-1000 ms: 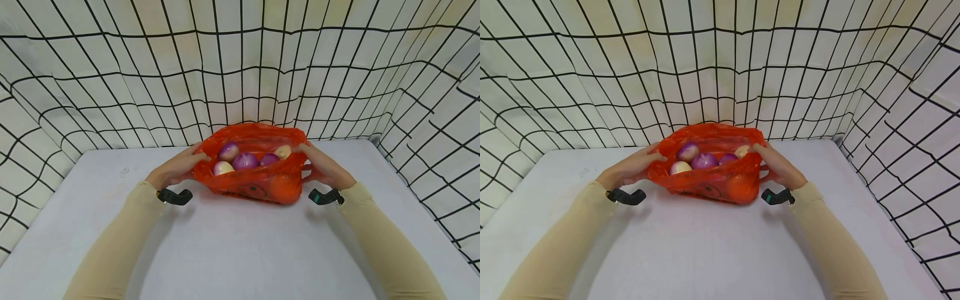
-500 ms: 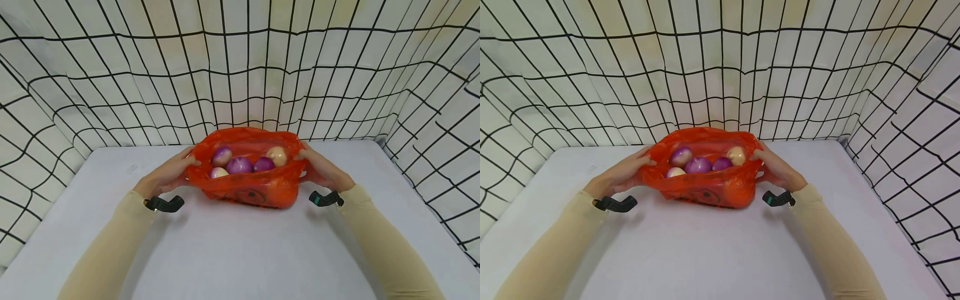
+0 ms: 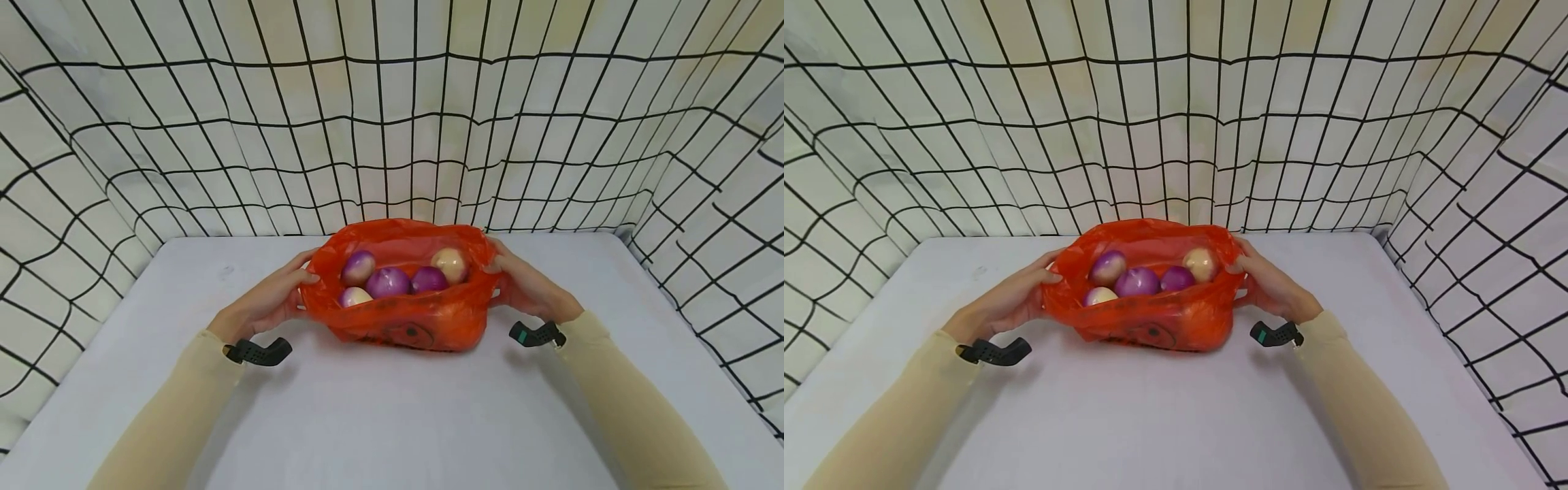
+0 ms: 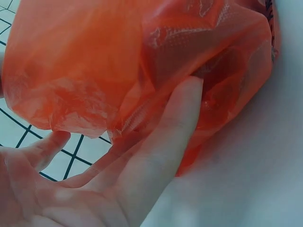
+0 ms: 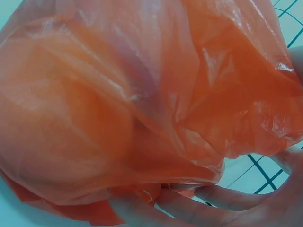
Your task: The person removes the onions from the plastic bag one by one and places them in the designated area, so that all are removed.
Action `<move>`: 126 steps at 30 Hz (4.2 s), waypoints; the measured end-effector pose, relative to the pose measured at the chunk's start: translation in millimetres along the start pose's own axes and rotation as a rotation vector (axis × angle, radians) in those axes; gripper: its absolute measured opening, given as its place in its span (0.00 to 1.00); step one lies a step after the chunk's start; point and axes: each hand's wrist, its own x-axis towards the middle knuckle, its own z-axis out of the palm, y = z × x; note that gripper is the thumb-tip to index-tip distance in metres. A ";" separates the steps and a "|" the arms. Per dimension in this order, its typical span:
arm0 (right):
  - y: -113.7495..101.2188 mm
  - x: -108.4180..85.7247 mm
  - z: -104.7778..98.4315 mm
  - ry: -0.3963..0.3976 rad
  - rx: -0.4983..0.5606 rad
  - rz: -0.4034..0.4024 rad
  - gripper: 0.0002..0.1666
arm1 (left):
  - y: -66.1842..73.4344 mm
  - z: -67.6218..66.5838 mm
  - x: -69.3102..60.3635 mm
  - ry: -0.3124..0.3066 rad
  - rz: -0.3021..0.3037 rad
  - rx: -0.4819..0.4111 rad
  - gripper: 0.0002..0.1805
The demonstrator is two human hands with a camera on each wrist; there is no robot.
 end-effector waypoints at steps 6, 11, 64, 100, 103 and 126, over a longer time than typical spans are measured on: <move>2.7 -7.1 3.8 -0.024 0.002 0.003 0.45 | -5.3 2.9 -9.5 -0.001 0.003 0.006 0.36; 4.7 -12.7 7.3 -0.026 -0.025 0.010 0.46 | -6.8 5.7 -18.3 0.003 -0.007 0.034 0.37; -21.1 -68.4 20.6 0.308 -0.539 -0.136 0.39 | -8.1 19.7 -85.7 -0.081 -0.093 0.259 0.41; -21.7 -43.4 108.7 0.108 -0.832 -0.334 0.37 | 14.1 29.0 -53.5 0.077 0.100 0.368 0.42; -15.0 -46.0 106.5 0.087 -0.878 -0.320 0.40 | 14.0 30.7 -54.1 0.065 0.102 0.359 0.42; -5.3 -67.0 92.5 -0.025 -1.010 -0.280 0.53 | 16.7 40.5 -61.3 0.053 0.135 0.414 0.43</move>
